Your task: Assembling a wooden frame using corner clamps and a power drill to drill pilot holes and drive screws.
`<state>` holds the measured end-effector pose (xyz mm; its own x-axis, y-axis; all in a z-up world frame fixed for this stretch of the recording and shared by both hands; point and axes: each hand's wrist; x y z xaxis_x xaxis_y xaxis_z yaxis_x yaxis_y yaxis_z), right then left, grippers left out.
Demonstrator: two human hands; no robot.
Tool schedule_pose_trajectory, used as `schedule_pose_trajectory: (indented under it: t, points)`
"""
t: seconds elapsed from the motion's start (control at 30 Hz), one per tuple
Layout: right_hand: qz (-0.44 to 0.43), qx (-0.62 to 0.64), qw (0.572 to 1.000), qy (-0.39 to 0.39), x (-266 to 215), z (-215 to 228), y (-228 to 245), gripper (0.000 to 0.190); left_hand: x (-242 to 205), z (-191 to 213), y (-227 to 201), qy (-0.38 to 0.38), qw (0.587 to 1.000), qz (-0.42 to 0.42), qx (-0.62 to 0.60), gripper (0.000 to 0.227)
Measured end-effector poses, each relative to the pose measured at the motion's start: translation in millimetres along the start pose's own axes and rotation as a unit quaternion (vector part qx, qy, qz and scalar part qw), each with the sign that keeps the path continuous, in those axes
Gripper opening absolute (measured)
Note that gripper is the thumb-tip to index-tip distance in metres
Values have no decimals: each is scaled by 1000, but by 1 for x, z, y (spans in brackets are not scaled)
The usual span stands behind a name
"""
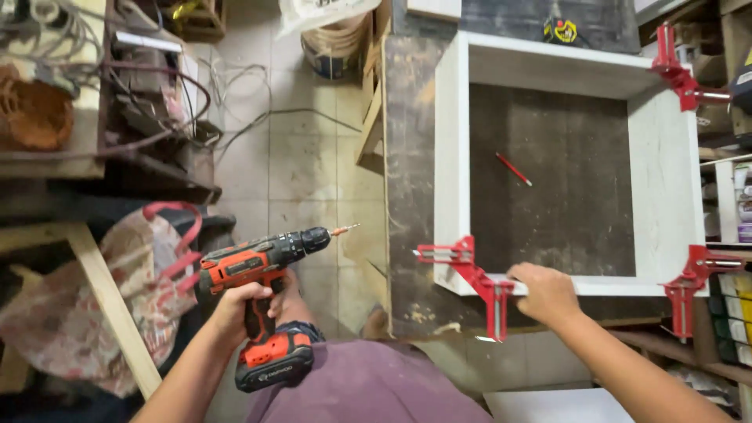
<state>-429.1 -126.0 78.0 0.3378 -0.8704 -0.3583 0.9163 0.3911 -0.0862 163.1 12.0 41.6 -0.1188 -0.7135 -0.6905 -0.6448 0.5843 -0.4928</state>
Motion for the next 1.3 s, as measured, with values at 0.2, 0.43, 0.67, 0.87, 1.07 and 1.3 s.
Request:
schedule_pose_trajectory:
  t: [0.2, 0.43, 0.67, 0.87, 1.07, 1.3]
  points:
    - [-46, 22, 964, 263, 9, 21, -13, 63, 42, 23, -100, 126, 990, -2, 59, 43]
    - [-147, -100, 911, 372, 62, 115, -9, 98, 93, 22, -177, 177, 981, 2, 75, 43]
    - [-86, 34, 988, 121, 175, 183, 31, 61, 148, -42, -216, 218, 974, 5, 62, 28]
    - [-17, 121, 986, -116, 324, 195, 11, 54, 181, -122, -268, 194, 977, -55, 65, 12]
    - [-3, 145, 984, -99, 405, 178, -6, 54, 213, -171, -290, 168, 981, -48, 91, 8]
    - [13, 292, 956, 15, 419, 191, -15, 32, 294, -169, -281, 203, 952, 9, 230, 20]
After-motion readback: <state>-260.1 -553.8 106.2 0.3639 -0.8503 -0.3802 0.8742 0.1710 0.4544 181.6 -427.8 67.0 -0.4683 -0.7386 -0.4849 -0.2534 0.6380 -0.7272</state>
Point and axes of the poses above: each hand's wrist, its own x-axis towards the middle knuckle, its own z-axis out of the back of the hand, y = z × x, and after that the axes turned 1 degree about z, right-handed
